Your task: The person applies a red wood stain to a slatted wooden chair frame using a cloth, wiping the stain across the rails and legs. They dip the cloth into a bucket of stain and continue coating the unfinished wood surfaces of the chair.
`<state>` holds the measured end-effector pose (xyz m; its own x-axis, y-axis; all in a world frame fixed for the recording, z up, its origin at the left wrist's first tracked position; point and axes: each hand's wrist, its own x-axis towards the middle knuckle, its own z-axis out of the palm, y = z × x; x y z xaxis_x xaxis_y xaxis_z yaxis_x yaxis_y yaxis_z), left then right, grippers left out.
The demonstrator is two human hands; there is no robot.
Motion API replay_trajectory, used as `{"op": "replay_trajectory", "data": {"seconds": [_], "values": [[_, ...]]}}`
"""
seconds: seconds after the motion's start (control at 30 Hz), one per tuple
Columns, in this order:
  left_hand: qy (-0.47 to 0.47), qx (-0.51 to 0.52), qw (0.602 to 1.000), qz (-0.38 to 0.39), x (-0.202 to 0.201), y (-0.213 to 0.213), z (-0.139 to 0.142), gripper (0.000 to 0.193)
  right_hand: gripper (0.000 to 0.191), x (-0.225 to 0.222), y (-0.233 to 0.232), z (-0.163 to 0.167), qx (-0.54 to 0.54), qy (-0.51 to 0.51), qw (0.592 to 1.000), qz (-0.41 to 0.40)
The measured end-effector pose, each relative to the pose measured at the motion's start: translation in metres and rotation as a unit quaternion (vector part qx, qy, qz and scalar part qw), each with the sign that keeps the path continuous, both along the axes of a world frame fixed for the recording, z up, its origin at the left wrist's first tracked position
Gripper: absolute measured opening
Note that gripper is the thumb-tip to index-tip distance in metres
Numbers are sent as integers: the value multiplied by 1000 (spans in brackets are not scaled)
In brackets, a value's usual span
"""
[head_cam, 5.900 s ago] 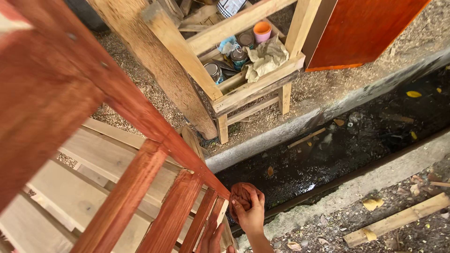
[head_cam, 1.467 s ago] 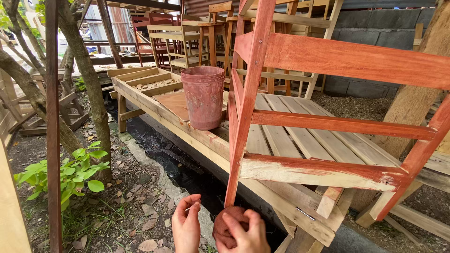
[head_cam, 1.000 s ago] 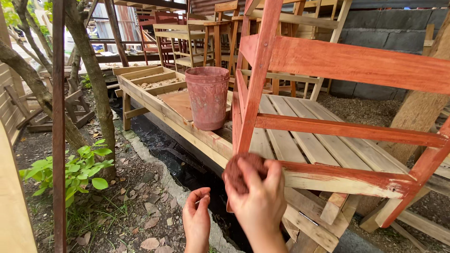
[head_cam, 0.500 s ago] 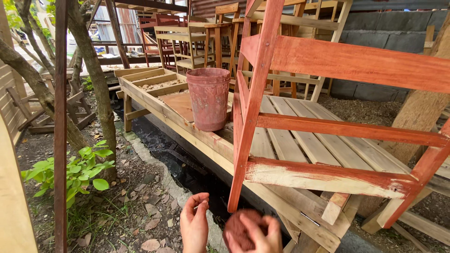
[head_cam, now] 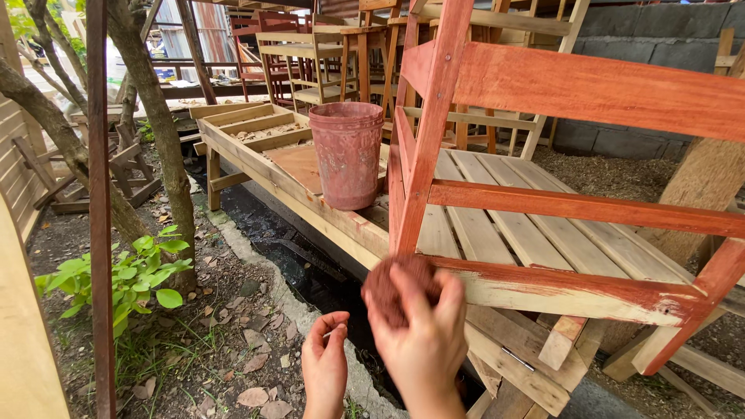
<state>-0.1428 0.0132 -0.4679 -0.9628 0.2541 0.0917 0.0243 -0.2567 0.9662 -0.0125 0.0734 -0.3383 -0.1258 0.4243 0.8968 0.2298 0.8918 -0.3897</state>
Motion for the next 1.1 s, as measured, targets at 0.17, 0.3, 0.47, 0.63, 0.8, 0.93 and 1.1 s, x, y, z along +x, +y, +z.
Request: {"op": "replay_trajectory", "data": {"seconds": [0.17, 0.3, 0.47, 0.63, 0.8, 0.93, 1.1], "values": [[67, 0, 998, 8, 2, -5, 8, 20, 60, -6, -4, -116, -39, -56, 997, 44], [125, -14, 992, 5, 12, -7, 25, 20, 64, 2, 19, -171, -94, -151, 977, 121], [138, -63, 988, -10, 22, -2, 51, 20, 59, 35, 34, -143, -104, -6, 991, 79], [106, -51, 993, -16, 42, 10, 70, 16, 54, 32, 20, -48, -19, 102, 994, 16], [222, -120, 966, 52, 62, 18, 89, 17, 48, 26, 28, 0, 30, 38, 999, -5], [263, -181, 945, 65, 65, 16, 98, 20, 52, 53, 57, -5, -34, 76, 990, -118], [302, -154, 939, 53, 66, 14, 97, 34, 51, 25, 43, -22, -79, 110, 982, -132]]}}
